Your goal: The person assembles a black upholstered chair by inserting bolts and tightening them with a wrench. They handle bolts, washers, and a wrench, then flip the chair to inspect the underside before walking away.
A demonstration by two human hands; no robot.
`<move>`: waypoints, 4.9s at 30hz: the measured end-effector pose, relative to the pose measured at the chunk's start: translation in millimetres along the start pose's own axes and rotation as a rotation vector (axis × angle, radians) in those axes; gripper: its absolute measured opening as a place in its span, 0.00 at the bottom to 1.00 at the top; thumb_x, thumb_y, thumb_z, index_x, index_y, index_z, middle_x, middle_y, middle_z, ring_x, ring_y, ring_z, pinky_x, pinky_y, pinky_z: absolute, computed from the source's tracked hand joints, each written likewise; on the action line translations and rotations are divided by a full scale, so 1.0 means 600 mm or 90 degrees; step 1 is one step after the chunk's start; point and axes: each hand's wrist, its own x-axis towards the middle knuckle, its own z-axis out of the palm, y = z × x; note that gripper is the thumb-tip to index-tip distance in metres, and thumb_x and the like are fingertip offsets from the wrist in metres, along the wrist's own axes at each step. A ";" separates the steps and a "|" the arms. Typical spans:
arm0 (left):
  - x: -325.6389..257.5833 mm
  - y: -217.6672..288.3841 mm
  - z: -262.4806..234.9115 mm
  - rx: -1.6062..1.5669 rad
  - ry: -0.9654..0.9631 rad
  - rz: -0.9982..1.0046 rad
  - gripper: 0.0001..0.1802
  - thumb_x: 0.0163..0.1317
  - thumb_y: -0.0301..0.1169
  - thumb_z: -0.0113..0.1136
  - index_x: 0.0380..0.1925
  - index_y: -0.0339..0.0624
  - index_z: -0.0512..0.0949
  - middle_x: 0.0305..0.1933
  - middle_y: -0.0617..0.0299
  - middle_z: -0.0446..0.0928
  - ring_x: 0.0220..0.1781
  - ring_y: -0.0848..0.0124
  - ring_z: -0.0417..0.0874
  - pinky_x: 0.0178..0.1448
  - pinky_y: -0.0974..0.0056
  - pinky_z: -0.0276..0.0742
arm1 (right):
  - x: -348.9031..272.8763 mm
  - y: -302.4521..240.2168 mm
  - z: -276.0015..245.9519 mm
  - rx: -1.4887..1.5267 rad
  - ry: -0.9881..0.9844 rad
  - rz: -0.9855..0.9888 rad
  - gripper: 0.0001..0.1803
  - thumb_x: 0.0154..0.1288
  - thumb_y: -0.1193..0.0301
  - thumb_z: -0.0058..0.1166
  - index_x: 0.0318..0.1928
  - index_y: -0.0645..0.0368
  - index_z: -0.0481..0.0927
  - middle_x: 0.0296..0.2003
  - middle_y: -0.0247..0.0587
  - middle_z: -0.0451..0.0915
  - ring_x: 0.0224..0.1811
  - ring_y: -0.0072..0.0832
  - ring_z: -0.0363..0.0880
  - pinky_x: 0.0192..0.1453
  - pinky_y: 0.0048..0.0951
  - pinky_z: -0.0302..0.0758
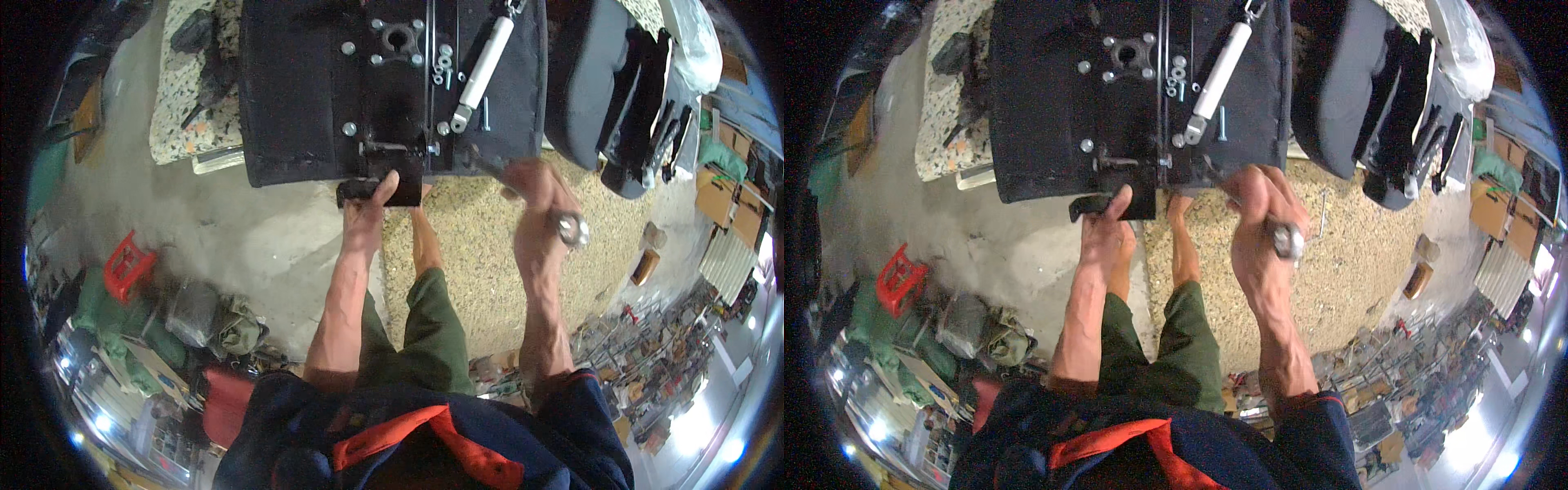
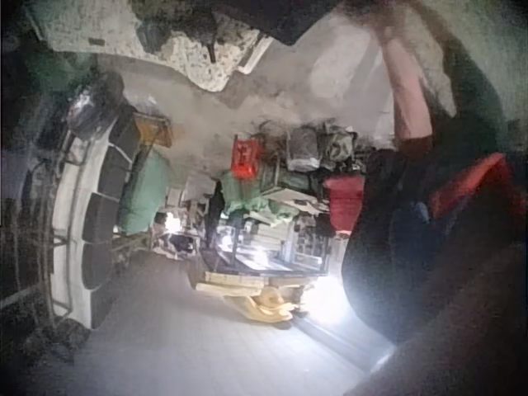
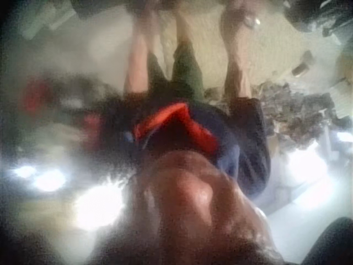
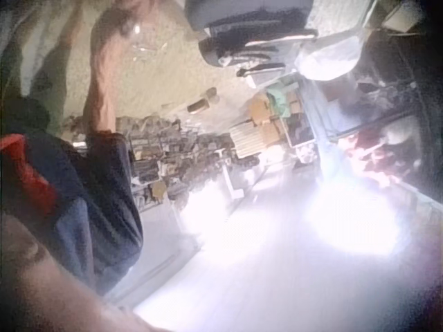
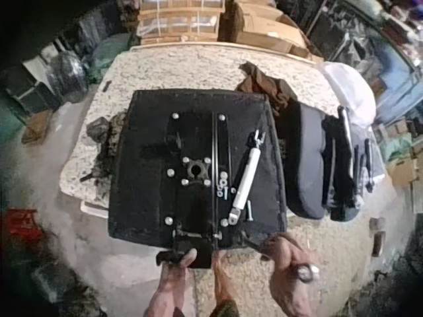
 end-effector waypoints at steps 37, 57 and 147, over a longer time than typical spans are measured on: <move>0.001 -0.003 0.003 -0.061 0.008 0.002 0.33 0.58 0.39 0.78 0.63 0.43 0.79 0.62 0.63 0.81 0.62 0.69 0.78 0.72 0.58 0.68 | 0.233 -0.055 0.110 -0.207 -0.031 -0.209 0.24 0.72 0.60 0.54 0.25 0.68 0.83 0.23 0.55 0.82 0.26 0.46 0.84 0.32 0.45 0.77; 0.005 0.009 0.003 -0.031 0.009 -0.061 0.30 0.56 0.40 0.80 0.57 0.42 0.82 0.59 0.62 0.83 0.60 0.69 0.80 0.69 0.60 0.71 | -0.109 0.065 0.104 -0.078 0.166 -0.296 0.13 0.77 0.72 0.50 0.40 0.66 0.86 0.41 0.50 0.86 0.42 0.41 0.88 0.44 0.36 0.84; 0.011 -0.010 -0.007 -0.022 -0.054 0.043 0.37 0.58 0.44 0.77 0.65 0.45 0.76 0.62 0.63 0.79 0.62 0.69 0.77 0.73 0.58 0.66 | 0.254 -0.086 0.106 -0.091 -0.063 -0.084 0.18 0.71 0.67 0.52 0.33 0.74 0.81 0.21 0.64 0.79 0.24 0.48 0.85 0.30 0.46 0.79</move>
